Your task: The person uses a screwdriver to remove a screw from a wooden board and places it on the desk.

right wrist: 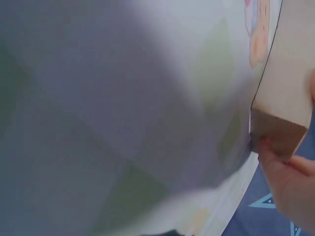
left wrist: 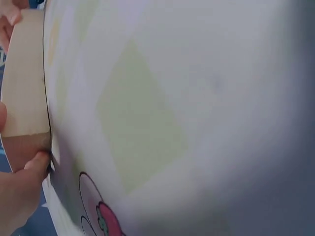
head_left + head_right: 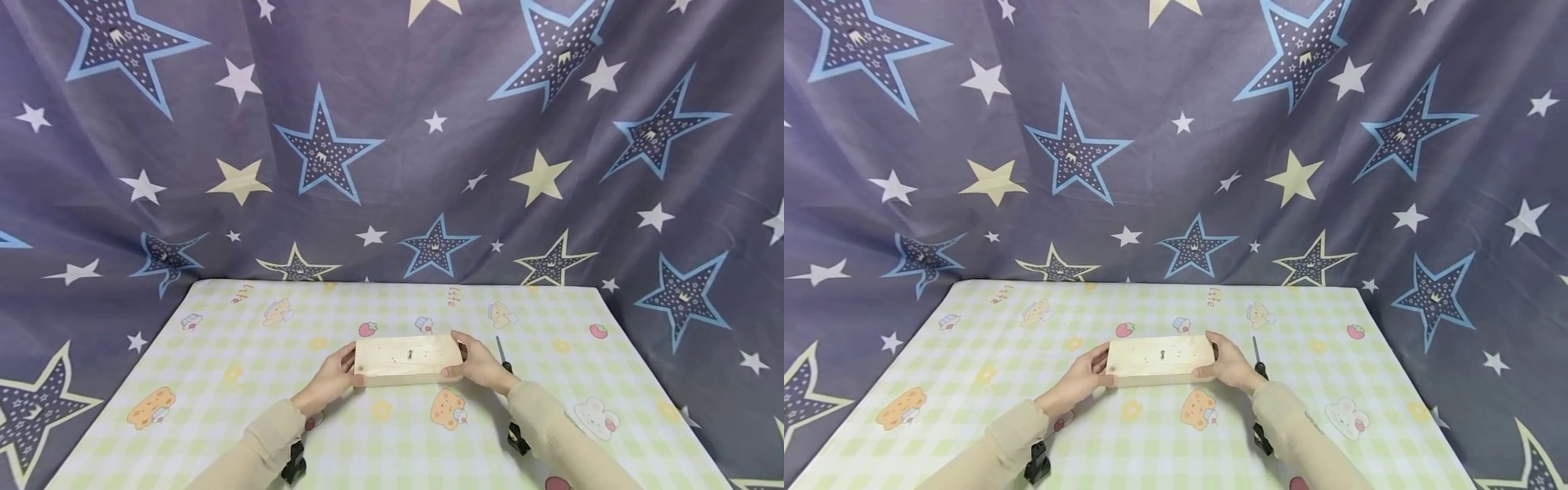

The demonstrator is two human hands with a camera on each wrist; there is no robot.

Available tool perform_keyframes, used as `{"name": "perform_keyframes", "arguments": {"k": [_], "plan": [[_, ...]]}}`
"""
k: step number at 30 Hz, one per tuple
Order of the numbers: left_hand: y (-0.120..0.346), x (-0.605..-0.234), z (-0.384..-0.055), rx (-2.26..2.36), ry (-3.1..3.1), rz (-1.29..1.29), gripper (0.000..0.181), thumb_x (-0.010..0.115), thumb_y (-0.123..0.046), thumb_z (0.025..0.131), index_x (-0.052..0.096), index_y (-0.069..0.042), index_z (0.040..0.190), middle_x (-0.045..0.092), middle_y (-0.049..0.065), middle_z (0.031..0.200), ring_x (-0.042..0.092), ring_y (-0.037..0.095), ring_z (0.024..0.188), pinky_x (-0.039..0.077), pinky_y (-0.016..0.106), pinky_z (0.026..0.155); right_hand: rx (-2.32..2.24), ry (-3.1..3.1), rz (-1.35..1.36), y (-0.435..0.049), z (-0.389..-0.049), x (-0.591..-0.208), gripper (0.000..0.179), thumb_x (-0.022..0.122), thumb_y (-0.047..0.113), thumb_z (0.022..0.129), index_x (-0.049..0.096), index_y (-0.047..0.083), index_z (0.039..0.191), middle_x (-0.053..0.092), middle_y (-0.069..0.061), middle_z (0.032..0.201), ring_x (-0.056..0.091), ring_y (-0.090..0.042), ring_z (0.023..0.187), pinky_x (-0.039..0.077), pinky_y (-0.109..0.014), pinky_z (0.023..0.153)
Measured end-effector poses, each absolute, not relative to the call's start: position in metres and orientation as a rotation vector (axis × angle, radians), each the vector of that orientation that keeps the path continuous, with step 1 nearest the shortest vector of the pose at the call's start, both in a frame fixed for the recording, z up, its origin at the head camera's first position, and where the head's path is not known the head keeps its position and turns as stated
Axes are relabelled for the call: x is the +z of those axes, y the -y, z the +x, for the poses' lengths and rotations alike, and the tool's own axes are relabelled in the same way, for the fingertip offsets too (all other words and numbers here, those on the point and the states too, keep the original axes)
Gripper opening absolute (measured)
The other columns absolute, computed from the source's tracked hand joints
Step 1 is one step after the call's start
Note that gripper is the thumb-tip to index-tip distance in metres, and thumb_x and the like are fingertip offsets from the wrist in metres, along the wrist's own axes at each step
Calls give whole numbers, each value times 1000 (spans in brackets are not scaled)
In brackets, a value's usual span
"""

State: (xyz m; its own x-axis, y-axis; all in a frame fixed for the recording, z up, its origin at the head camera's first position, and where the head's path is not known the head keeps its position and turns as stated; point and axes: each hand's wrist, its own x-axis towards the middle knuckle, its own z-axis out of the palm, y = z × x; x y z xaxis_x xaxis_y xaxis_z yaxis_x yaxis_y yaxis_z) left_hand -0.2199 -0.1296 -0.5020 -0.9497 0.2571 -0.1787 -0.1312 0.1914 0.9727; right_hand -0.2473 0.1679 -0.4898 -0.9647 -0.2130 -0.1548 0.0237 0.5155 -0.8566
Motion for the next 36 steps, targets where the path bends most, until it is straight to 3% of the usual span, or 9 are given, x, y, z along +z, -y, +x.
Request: {"name": "perform_keyframes", "arguments": {"k": [9,36], "plan": [[126,-503,-224,1828,-2143,122,81,57,12,77,13,4,145,19,23,149,20,35,137,28,44,112,-1435,-2527,-158,-172,-238,-490,94,80,15,67,26,-4,142,41,-23,138,44,-35,125,39,-43,105],[126,-506,-227,1859,-2129,115,83,58,12,75,13,3,145,20,23,149,21,35,137,29,44,111,-1409,-2561,-169,-171,-237,-487,93,81,15,66,28,-6,140,39,-24,139,42,-37,125,38,-44,106]]}}
